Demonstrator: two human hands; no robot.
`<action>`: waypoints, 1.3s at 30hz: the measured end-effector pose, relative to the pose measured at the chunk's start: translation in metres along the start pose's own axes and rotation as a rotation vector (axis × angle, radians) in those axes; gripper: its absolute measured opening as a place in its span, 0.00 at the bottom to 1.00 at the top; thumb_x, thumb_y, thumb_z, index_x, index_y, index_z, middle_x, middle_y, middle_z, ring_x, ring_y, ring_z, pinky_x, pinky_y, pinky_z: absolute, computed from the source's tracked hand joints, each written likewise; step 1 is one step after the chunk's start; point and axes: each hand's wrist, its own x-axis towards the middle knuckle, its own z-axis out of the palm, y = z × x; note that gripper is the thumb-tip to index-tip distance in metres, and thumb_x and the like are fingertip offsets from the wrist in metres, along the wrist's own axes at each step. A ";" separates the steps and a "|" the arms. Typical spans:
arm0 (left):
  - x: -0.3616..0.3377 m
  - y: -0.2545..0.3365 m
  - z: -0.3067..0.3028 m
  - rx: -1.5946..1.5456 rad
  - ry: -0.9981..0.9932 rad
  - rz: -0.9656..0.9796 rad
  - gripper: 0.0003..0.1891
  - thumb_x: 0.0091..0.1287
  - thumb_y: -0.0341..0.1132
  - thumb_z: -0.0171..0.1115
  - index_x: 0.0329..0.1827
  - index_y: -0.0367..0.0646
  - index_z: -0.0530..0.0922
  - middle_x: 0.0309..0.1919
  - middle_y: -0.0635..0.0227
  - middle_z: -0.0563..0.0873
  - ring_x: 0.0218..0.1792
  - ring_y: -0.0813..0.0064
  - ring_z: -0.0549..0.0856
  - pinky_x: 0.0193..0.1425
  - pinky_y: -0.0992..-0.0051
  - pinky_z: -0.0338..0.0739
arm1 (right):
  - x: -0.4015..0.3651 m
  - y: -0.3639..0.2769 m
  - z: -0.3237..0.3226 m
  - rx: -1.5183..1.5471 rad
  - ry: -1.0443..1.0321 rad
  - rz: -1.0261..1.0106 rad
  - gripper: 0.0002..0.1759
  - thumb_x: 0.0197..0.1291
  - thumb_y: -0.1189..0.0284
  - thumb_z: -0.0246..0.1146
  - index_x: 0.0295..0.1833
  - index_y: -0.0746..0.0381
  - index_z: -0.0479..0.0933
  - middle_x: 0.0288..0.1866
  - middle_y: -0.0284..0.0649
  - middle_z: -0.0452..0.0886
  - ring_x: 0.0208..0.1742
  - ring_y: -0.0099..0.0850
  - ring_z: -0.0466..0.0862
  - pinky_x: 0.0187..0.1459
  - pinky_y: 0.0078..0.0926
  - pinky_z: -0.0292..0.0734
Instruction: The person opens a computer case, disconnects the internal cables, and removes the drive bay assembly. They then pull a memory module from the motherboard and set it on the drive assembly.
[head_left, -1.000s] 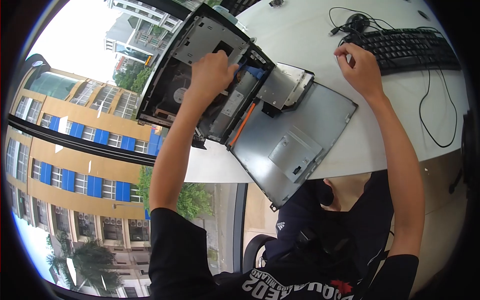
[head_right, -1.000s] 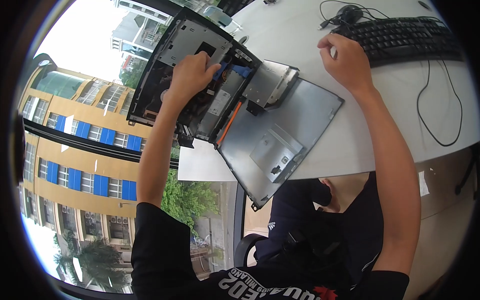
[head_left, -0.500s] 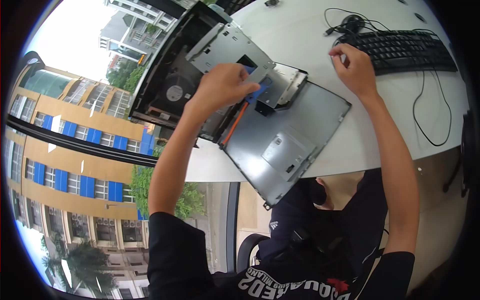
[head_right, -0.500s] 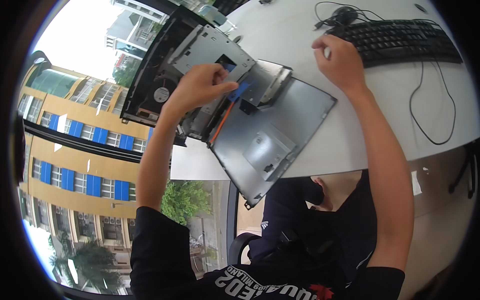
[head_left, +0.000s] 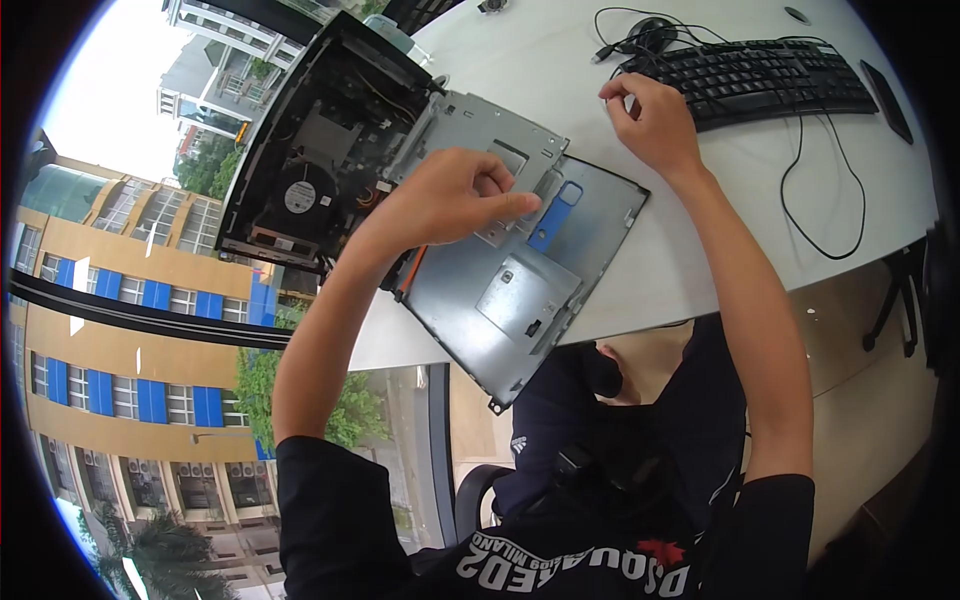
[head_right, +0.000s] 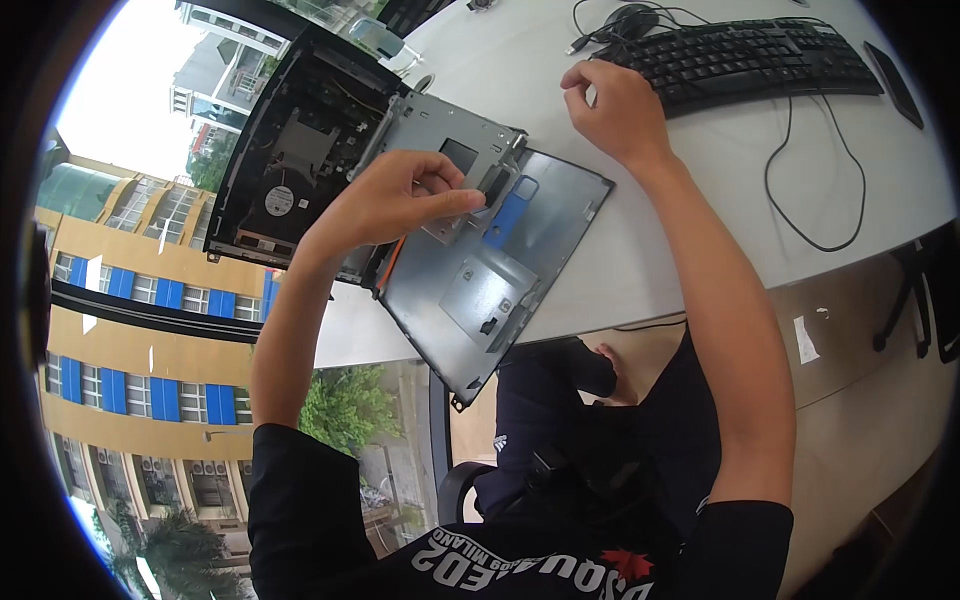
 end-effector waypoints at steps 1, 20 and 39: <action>0.003 -0.001 0.002 -0.020 -0.026 -0.008 0.27 0.65 0.54 0.76 0.41 0.32 0.88 0.26 0.64 0.88 0.27 0.79 0.84 0.33 0.76 0.75 | 0.000 0.000 0.000 0.001 -0.001 0.003 0.07 0.62 0.72 0.65 0.42 0.60 0.86 0.35 0.36 0.89 0.24 0.28 0.82 0.31 0.27 0.77; 0.034 0.016 0.029 -0.186 -0.227 -0.113 0.24 0.69 0.53 0.75 0.46 0.35 0.89 0.23 0.78 0.83 0.18 0.90 0.72 0.20 0.83 0.61 | 0.001 -0.005 -0.003 -0.029 -0.044 0.064 0.07 0.61 0.70 0.64 0.41 0.58 0.87 0.36 0.35 0.89 0.32 0.34 0.85 0.37 0.33 0.81; 0.026 0.017 0.027 -0.260 -0.268 -0.101 0.22 0.69 0.52 0.76 0.43 0.37 0.90 0.23 0.78 0.83 0.19 0.90 0.73 0.22 0.83 0.61 | 0.000 0.000 0.001 -0.046 -0.020 0.026 0.07 0.61 0.71 0.65 0.41 0.58 0.87 0.35 0.35 0.89 0.29 0.31 0.84 0.35 0.31 0.80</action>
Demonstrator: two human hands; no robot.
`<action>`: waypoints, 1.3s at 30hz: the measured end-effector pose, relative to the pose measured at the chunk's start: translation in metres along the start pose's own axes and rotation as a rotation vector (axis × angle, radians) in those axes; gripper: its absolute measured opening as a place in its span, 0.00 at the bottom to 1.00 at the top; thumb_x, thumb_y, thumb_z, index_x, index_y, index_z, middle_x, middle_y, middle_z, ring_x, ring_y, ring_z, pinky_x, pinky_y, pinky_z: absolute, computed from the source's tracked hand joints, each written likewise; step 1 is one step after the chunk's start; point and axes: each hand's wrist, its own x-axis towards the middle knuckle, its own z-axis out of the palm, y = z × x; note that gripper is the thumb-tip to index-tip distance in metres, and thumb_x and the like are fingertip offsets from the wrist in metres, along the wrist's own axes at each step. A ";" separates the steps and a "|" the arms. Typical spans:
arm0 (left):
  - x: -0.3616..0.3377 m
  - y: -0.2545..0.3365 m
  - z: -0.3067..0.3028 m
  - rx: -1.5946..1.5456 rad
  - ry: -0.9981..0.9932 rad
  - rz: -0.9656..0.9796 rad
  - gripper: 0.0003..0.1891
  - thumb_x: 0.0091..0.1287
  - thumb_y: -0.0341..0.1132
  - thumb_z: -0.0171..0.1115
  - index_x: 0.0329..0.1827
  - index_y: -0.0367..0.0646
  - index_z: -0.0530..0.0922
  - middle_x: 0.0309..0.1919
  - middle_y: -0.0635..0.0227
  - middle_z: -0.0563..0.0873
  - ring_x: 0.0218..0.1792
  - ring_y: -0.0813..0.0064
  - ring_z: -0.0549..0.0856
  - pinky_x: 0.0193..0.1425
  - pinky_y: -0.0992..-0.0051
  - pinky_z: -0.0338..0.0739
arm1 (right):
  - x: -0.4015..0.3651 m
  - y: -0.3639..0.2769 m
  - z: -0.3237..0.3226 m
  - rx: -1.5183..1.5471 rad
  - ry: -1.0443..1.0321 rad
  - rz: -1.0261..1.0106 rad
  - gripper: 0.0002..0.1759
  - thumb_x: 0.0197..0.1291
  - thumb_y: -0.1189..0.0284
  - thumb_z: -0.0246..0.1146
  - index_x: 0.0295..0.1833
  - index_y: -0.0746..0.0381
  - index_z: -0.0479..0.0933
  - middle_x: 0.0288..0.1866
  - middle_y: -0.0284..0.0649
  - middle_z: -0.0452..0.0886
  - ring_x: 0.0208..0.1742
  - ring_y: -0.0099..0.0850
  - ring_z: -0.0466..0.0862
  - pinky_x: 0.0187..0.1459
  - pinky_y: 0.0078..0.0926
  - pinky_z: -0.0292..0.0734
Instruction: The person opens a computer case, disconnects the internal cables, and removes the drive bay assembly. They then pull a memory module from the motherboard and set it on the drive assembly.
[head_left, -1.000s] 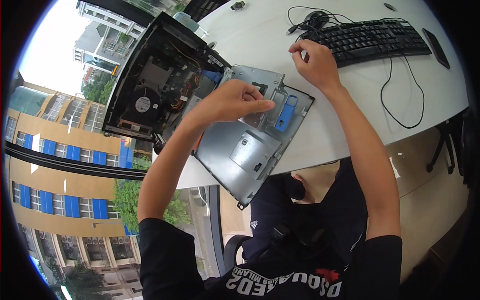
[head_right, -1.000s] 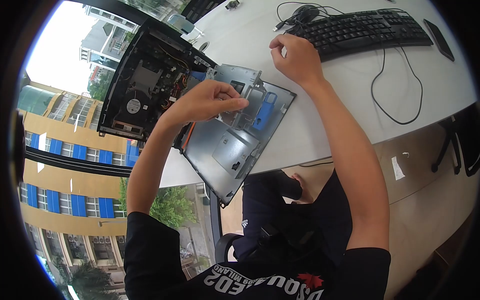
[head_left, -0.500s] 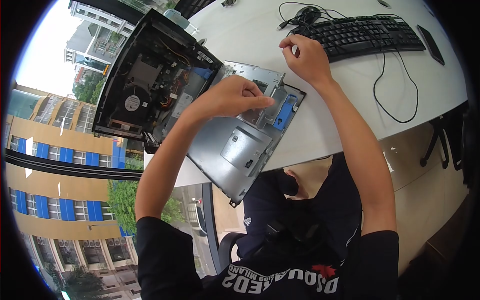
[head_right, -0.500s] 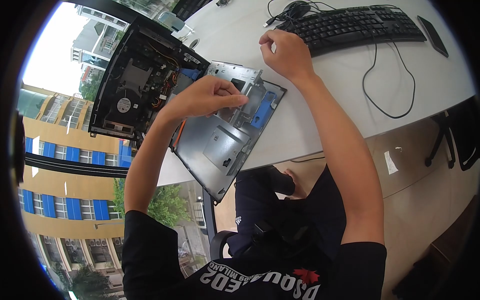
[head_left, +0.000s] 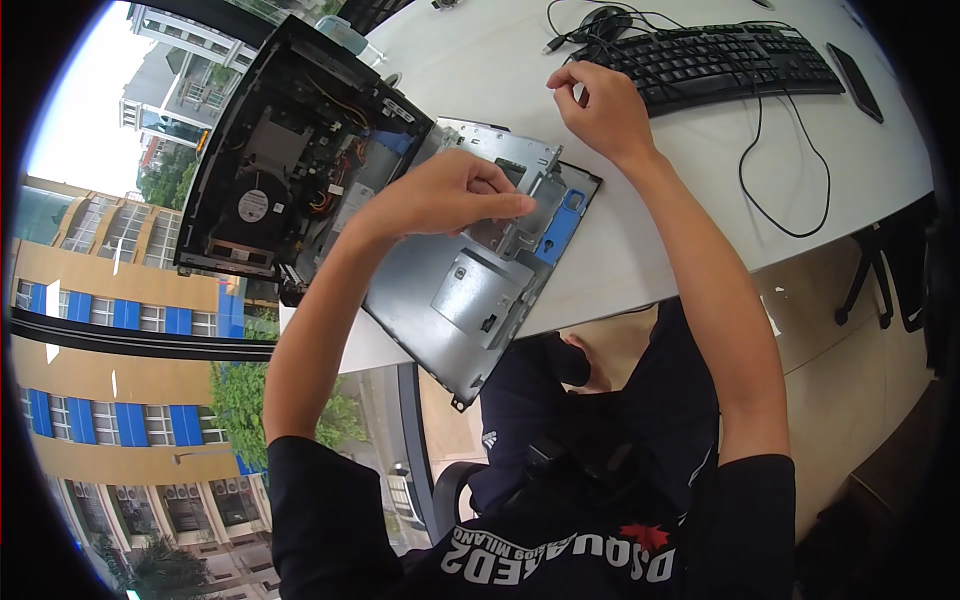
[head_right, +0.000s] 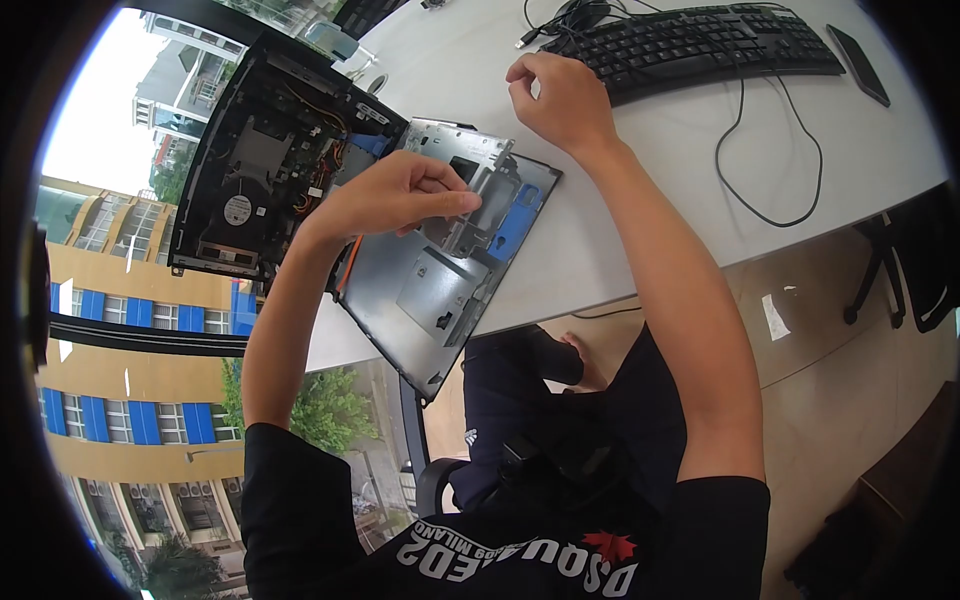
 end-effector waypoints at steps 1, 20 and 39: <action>0.000 0.000 0.000 0.001 0.004 -0.002 0.22 0.69 0.52 0.76 0.44 0.37 0.90 0.24 0.78 0.83 0.20 0.90 0.73 0.22 0.83 0.61 | 0.000 0.000 0.000 -0.006 0.012 -0.017 0.07 0.62 0.72 0.65 0.42 0.59 0.88 0.35 0.35 0.90 0.26 0.28 0.83 0.34 0.28 0.79; 0.009 0.009 -0.004 0.268 -0.058 0.071 0.25 0.77 0.53 0.65 0.37 0.36 0.91 0.20 0.79 0.78 0.23 0.87 0.71 0.28 0.78 0.65 | 0.001 -0.004 -0.003 0.024 -0.027 0.051 0.08 0.61 0.68 0.63 0.39 0.56 0.87 0.37 0.35 0.90 0.35 0.37 0.87 0.40 0.36 0.83; 0.004 -0.005 0.004 0.177 0.020 0.090 0.22 0.77 0.49 0.67 0.45 0.35 0.91 0.26 0.73 0.85 0.28 0.86 0.81 0.34 0.80 0.74 | 0.001 -0.003 -0.003 0.008 -0.031 0.045 0.09 0.61 0.68 0.63 0.40 0.56 0.88 0.37 0.36 0.90 0.37 0.37 0.88 0.41 0.36 0.83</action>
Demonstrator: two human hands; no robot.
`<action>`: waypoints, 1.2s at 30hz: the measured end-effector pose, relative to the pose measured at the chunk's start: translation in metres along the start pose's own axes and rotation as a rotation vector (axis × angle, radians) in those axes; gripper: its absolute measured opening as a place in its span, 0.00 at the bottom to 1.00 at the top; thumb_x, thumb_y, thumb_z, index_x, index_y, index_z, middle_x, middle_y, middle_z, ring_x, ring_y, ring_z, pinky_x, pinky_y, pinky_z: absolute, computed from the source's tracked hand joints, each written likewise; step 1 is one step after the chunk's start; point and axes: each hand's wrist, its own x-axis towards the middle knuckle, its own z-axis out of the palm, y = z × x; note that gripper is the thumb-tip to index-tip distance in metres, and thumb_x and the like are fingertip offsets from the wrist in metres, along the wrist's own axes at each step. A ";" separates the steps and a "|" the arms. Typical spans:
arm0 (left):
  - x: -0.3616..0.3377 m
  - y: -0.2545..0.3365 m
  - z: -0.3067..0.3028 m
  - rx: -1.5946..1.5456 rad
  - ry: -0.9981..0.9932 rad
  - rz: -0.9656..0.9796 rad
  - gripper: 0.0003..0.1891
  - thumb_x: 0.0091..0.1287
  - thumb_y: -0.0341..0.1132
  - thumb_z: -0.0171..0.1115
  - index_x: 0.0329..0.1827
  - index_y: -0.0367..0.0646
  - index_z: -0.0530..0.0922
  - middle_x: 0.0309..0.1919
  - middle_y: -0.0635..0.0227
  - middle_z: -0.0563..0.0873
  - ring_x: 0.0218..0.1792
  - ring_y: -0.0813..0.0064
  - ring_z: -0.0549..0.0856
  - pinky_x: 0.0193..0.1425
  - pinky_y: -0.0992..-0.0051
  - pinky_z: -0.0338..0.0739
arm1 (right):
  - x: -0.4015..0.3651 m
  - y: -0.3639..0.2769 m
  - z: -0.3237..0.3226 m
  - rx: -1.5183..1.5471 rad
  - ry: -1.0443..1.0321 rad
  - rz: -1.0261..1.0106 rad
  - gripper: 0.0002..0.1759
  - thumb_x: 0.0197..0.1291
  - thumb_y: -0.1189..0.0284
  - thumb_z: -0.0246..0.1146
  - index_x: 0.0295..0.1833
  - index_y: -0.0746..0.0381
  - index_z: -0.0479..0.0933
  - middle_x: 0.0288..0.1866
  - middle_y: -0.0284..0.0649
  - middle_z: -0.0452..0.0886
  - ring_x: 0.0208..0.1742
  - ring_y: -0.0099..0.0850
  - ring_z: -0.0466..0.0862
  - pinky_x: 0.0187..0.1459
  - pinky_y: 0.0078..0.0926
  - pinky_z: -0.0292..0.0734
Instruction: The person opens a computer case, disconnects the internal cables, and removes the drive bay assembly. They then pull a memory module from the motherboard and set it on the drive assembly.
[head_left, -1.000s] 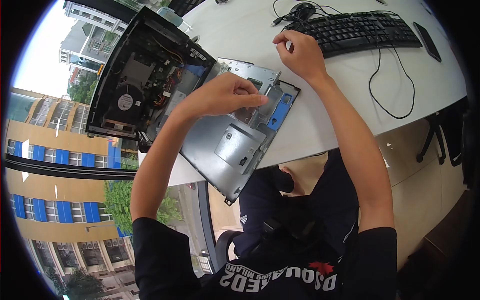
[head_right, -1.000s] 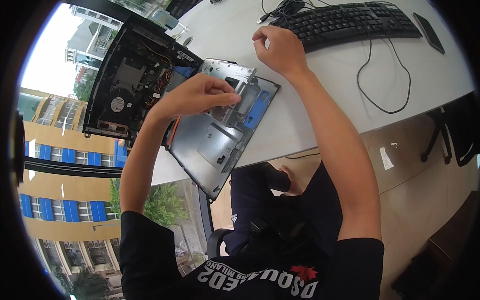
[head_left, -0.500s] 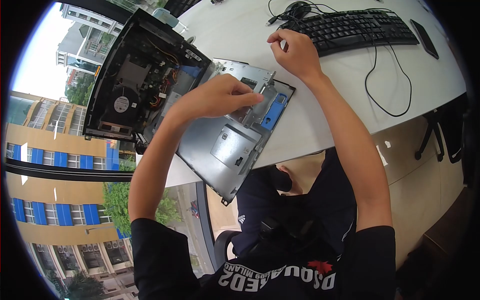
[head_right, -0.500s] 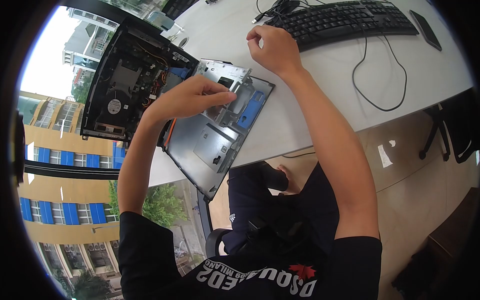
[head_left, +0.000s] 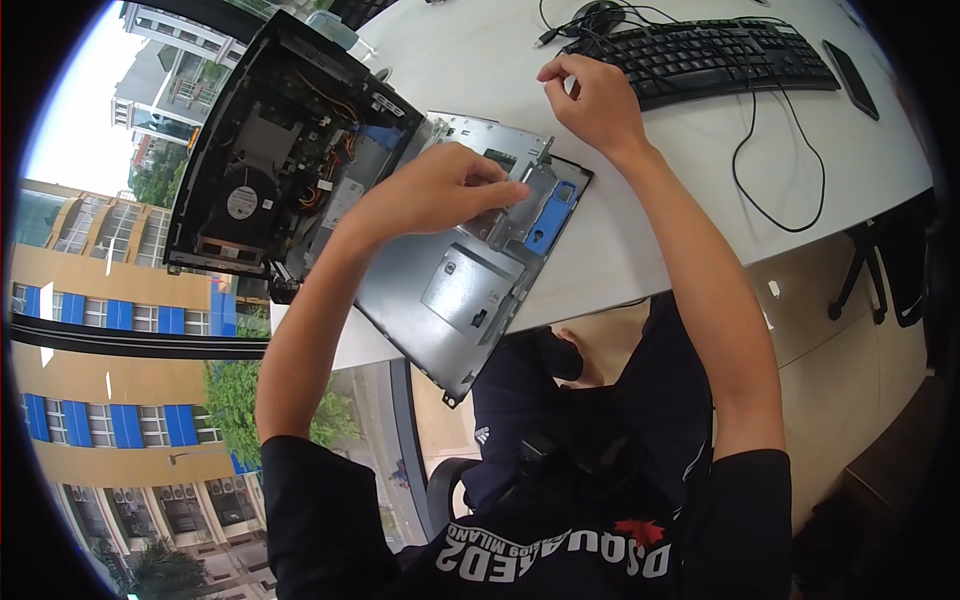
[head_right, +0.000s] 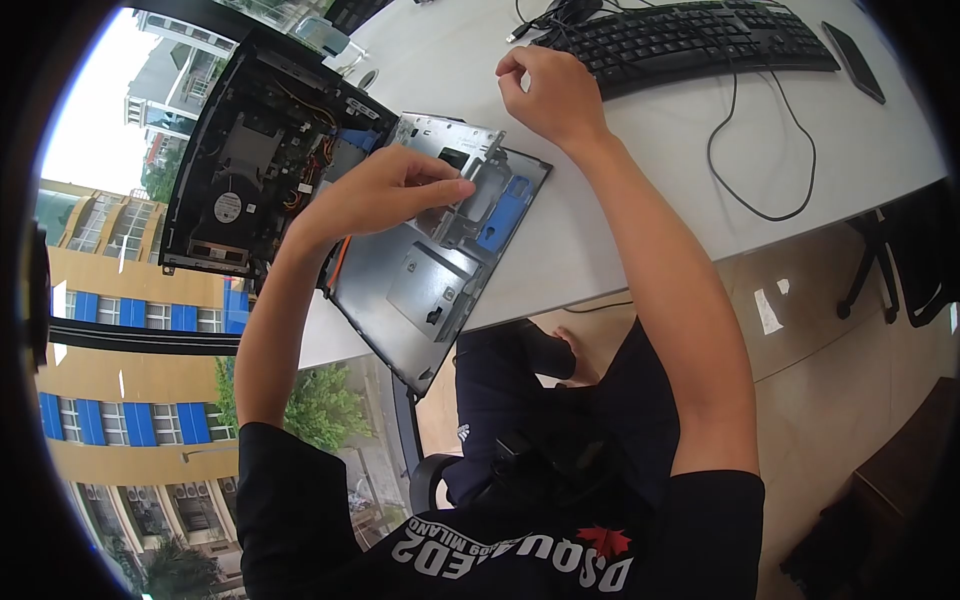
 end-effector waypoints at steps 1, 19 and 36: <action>-0.002 0.000 0.001 -0.007 0.009 -0.004 0.21 0.77 0.49 0.67 0.46 0.35 0.91 0.26 0.73 0.86 0.28 0.86 0.81 0.34 0.80 0.74 | 0.000 -0.001 0.000 0.010 -0.007 0.012 0.09 0.61 0.68 0.63 0.40 0.56 0.88 0.37 0.36 0.90 0.37 0.37 0.88 0.41 0.36 0.83; -0.005 0.009 -0.001 0.035 0.020 0.004 0.22 0.77 0.48 0.67 0.52 0.33 0.89 0.29 0.72 0.87 0.31 0.86 0.80 0.36 0.79 0.73 | 0.000 0.000 -0.001 -0.009 0.006 -0.003 0.09 0.60 0.68 0.63 0.39 0.57 0.88 0.36 0.37 0.90 0.39 0.41 0.89 0.43 0.39 0.84; -0.004 0.002 0.001 -0.007 0.010 -0.022 0.23 0.77 0.50 0.67 0.55 0.35 0.89 0.30 0.75 0.87 0.29 0.89 0.77 0.31 0.82 0.68 | 0.000 0.004 0.002 -0.017 0.013 -0.004 0.10 0.58 0.68 0.63 0.40 0.56 0.88 0.35 0.38 0.90 0.40 0.41 0.90 0.44 0.39 0.85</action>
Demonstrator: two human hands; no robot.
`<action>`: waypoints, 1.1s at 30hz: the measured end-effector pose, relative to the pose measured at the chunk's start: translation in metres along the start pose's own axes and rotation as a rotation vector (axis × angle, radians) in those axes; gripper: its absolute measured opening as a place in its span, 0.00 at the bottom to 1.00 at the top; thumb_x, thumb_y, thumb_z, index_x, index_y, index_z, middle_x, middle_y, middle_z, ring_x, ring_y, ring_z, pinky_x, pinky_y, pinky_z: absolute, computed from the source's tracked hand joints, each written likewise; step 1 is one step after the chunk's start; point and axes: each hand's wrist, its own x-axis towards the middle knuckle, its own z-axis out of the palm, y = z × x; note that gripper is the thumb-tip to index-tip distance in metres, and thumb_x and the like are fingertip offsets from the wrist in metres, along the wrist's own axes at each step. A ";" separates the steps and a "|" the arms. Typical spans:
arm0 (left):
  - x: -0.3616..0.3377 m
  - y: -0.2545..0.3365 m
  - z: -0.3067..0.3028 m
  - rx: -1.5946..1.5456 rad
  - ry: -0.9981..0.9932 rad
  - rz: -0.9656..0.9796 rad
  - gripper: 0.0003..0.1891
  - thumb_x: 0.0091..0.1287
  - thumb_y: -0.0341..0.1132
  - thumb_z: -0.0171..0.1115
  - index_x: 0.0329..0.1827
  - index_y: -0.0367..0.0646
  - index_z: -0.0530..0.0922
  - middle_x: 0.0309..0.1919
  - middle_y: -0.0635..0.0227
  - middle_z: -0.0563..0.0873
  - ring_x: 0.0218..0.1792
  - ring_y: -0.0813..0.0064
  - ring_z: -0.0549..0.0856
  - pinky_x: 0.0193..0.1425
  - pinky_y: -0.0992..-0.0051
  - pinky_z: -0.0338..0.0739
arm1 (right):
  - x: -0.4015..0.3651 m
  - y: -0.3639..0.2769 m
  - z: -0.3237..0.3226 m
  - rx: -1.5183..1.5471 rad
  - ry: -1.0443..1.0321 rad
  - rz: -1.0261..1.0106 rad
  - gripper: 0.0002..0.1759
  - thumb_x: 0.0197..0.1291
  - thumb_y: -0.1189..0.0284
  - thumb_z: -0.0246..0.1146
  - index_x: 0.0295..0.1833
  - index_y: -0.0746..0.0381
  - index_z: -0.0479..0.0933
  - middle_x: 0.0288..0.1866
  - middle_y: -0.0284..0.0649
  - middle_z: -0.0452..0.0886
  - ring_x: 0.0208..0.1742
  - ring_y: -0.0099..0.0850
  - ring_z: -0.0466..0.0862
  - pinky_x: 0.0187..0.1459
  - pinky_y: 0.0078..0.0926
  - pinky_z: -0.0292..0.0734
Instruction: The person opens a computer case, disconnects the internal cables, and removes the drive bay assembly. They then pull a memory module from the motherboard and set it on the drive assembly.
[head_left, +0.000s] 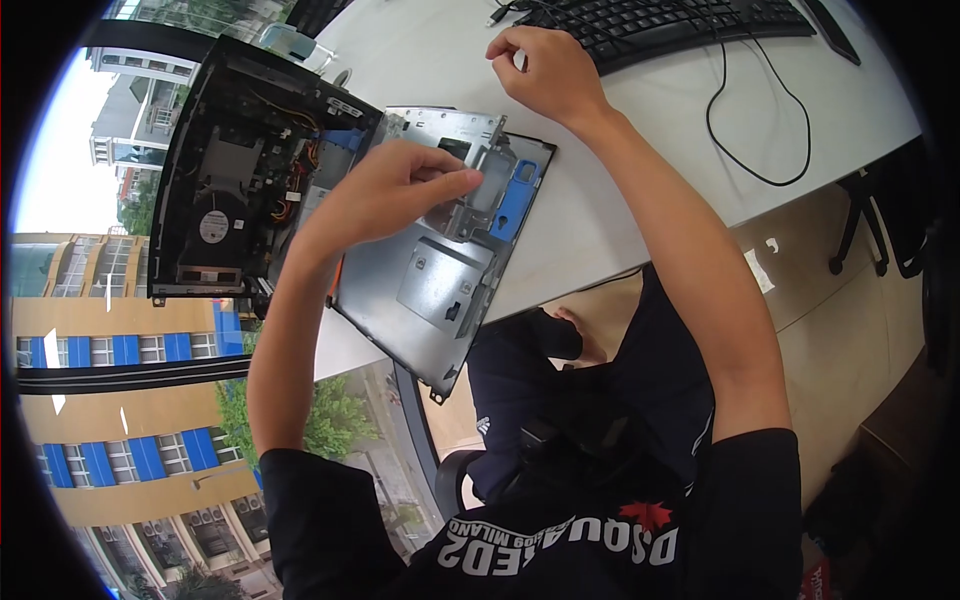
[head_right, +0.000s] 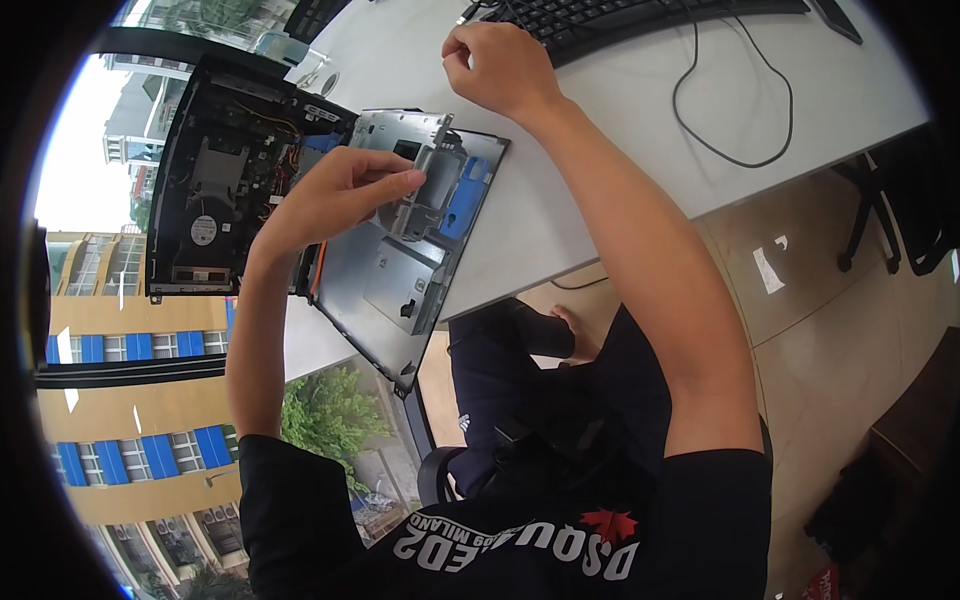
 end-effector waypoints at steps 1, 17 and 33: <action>-0.001 0.002 0.000 -0.003 0.005 -0.004 0.23 0.77 0.50 0.67 0.54 0.35 0.89 0.29 0.76 0.86 0.28 0.90 0.76 0.30 0.83 0.67 | 0.000 0.000 0.000 -0.006 -0.001 0.004 0.10 0.58 0.68 0.63 0.40 0.56 0.88 0.36 0.37 0.90 0.41 0.41 0.90 0.44 0.39 0.85; -0.003 0.005 0.008 0.004 0.063 -0.002 0.22 0.78 0.50 0.66 0.55 0.37 0.88 0.21 0.84 0.74 0.22 0.92 0.69 0.25 0.83 0.60 | 0.001 -0.006 -0.006 0.055 0.019 -0.021 0.10 0.59 0.71 0.62 0.35 0.65 0.86 0.39 0.54 0.89 0.45 0.52 0.89 0.50 0.47 0.84; -0.003 0.010 0.007 0.008 0.105 0.036 0.24 0.78 0.54 0.65 0.54 0.39 0.90 0.21 0.85 0.72 0.23 0.91 0.66 0.27 0.81 0.59 | 0.000 -0.006 -0.007 0.020 0.020 -0.007 0.11 0.59 0.71 0.62 0.36 0.66 0.86 0.38 0.54 0.89 0.43 0.52 0.89 0.48 0.47 0.84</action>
